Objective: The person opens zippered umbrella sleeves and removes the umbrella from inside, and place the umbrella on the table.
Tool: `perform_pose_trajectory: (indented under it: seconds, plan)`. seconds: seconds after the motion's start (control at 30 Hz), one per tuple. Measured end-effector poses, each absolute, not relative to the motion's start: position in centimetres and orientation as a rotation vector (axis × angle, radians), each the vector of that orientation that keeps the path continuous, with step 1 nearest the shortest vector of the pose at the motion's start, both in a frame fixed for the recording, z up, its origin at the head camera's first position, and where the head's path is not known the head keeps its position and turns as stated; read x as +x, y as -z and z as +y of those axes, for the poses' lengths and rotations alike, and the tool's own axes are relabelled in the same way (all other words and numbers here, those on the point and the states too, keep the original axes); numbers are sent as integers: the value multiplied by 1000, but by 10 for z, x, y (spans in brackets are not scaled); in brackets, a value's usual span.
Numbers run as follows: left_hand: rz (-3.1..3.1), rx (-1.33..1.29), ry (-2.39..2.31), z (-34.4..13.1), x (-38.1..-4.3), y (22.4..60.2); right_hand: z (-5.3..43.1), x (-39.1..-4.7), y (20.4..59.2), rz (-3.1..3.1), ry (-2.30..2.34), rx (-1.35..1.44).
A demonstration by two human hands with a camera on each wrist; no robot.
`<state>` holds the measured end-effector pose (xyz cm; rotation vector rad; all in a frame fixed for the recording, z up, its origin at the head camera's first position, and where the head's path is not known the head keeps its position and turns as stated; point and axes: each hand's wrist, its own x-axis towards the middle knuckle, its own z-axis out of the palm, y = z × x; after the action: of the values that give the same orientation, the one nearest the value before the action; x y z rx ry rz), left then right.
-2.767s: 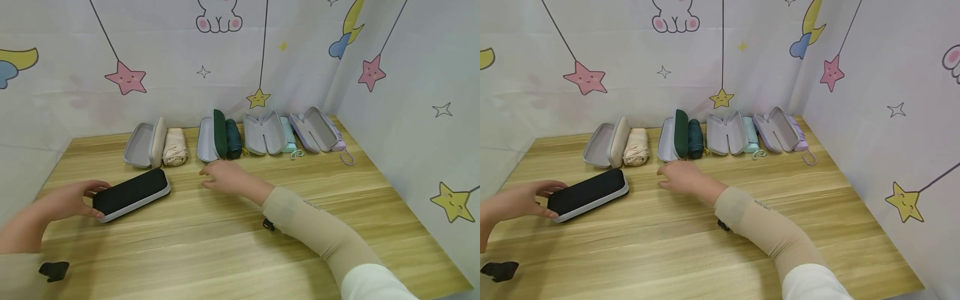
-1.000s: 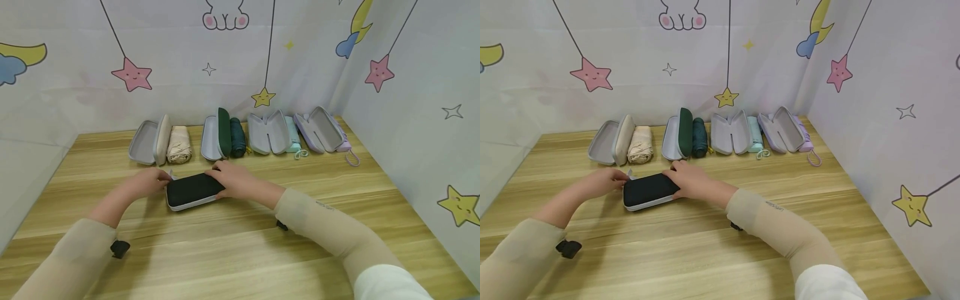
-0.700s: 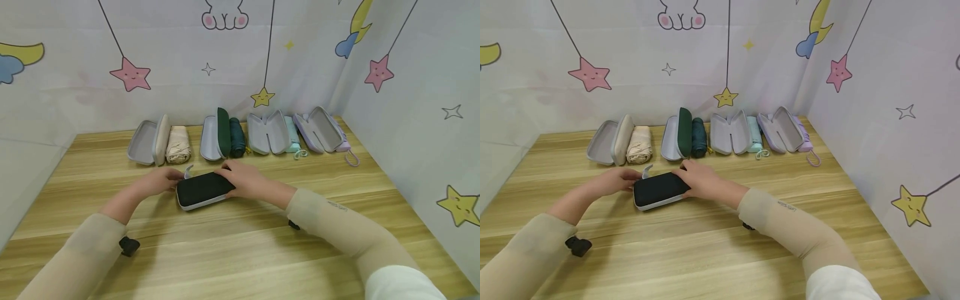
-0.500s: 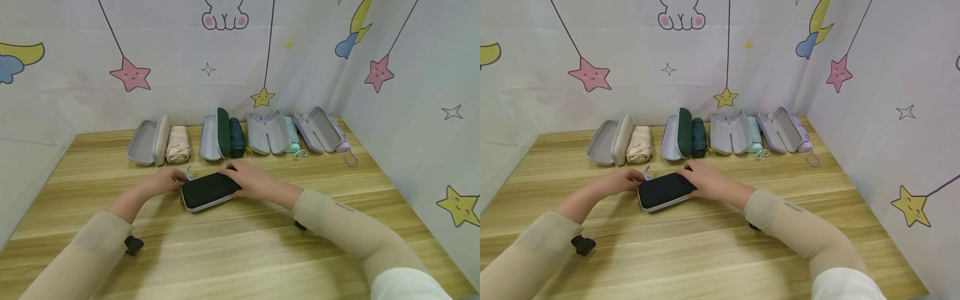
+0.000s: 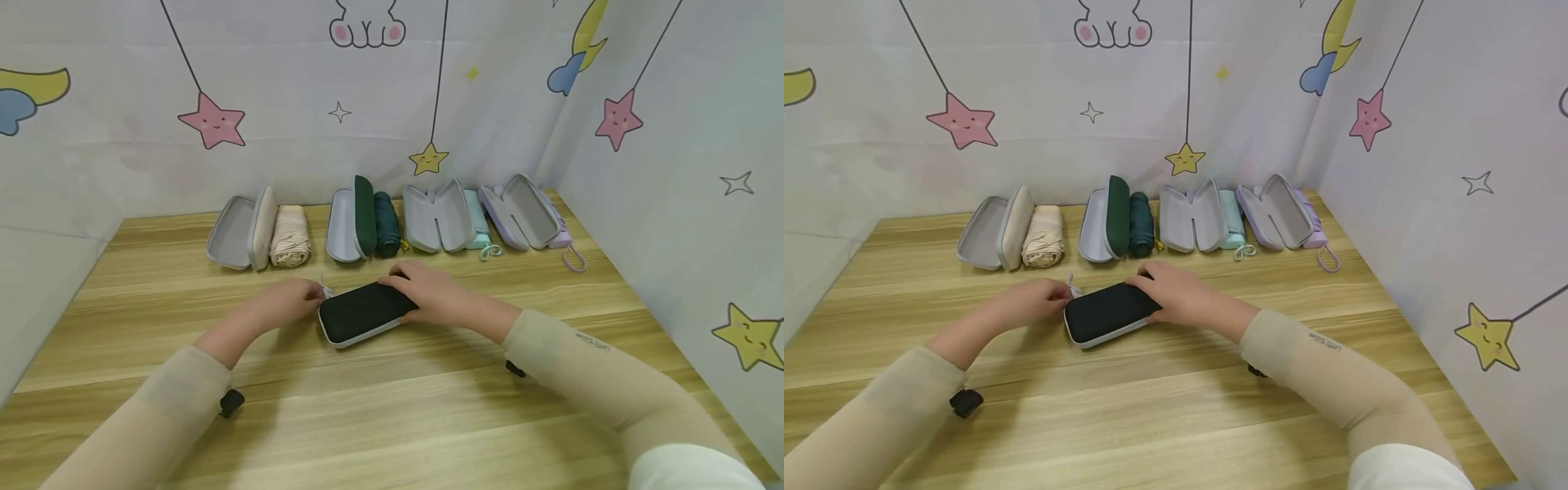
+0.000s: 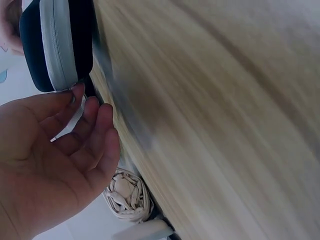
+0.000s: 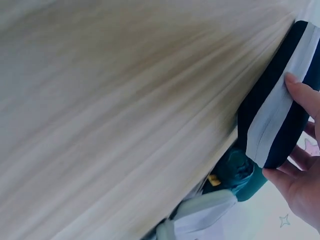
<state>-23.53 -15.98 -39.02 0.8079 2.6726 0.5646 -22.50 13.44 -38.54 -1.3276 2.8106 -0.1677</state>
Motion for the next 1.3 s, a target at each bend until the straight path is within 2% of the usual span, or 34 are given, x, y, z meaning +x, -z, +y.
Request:
perform_pose_trajectory:
  seconds: [0.6, 1.3]
  plan:
    - [2649, 832, -388, -129, -216, 386, 168, -221, 375, 2811, 78, -1152]
    - [2771, 890, -294, -106, -201, 385, 156, -195, 371, 2962, -137, -769]
